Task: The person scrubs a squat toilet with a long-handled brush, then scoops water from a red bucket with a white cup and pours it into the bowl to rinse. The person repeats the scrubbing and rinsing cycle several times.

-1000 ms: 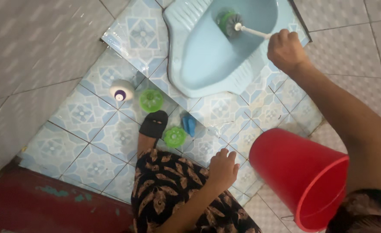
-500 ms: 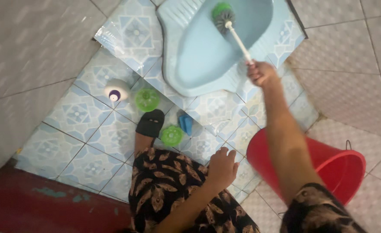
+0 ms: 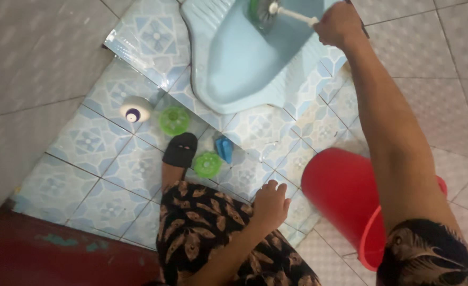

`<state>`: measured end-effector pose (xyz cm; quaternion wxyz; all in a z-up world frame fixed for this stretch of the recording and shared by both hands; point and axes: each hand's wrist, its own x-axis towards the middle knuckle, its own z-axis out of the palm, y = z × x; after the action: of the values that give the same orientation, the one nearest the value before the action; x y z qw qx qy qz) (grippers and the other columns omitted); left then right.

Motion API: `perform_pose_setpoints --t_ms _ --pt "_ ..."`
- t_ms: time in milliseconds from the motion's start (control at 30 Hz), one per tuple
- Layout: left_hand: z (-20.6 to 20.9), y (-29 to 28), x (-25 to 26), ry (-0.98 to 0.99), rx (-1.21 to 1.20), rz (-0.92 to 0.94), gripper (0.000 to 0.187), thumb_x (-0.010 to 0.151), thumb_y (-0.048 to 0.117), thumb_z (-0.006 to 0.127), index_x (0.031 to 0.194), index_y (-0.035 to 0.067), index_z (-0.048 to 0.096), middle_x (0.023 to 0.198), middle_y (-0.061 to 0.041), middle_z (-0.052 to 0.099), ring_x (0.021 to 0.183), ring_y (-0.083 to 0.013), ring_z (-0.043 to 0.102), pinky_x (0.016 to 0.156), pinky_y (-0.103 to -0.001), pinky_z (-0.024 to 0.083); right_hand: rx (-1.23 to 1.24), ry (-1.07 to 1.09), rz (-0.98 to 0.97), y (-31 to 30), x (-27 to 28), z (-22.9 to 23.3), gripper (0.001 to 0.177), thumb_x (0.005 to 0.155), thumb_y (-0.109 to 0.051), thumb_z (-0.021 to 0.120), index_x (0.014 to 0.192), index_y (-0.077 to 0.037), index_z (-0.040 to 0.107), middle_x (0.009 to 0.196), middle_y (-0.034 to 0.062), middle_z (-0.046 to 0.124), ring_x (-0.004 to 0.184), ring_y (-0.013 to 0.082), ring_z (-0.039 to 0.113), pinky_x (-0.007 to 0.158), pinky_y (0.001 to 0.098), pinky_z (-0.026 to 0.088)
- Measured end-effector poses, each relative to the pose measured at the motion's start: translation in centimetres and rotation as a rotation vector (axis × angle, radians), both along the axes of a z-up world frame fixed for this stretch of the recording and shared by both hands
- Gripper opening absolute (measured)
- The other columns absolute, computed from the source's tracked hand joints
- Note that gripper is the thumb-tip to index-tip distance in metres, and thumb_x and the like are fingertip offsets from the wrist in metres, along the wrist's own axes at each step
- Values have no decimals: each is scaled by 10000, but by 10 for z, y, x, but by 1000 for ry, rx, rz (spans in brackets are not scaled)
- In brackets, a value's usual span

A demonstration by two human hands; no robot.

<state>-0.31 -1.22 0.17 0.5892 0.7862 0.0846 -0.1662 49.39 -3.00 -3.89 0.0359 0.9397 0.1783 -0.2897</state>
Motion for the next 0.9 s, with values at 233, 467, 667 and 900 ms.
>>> perform_pose_setpoints --t_ms 233,467,667,900 --pt "0 8 0 -12 -4 85 320 867 204 752 1094 37 601 1094 -191 568 995 -384 587 822 -515 464 -234 -497 695 20 21 -46 105 901 -145 698 902 -100 794 808 99 752 700 277 730 523 428 534" --pt "5 19 16 41 -13 84 343 875 209 739 1138 31 607 1108 -196 573 1008 -383 582 822 -513 462 -414 -771 1350 18 32 -59 148 963 -187 665 901 -129 787 870 -13 726 846 146 692 700 342 464" --pt "6 26 21 42 -9 68 356 884 212 734 1156 18 609 1135 -209 573 1008 -381 580 836 -509 464 -436 -554 886 16 52 -73 145 932 -189 669 902 -128 798 902 77 767 859 242 719 726 394 487" --pt "1 19 24 62 -21 30 348 896 217 726 1156 17 610 1135 -208 575 1023 -368 586 853 -512 463 -520 -19 168 28 72 -78 224 869 -196 698 981 -45 820 1010 194 816 876 355 772 694 477 576"
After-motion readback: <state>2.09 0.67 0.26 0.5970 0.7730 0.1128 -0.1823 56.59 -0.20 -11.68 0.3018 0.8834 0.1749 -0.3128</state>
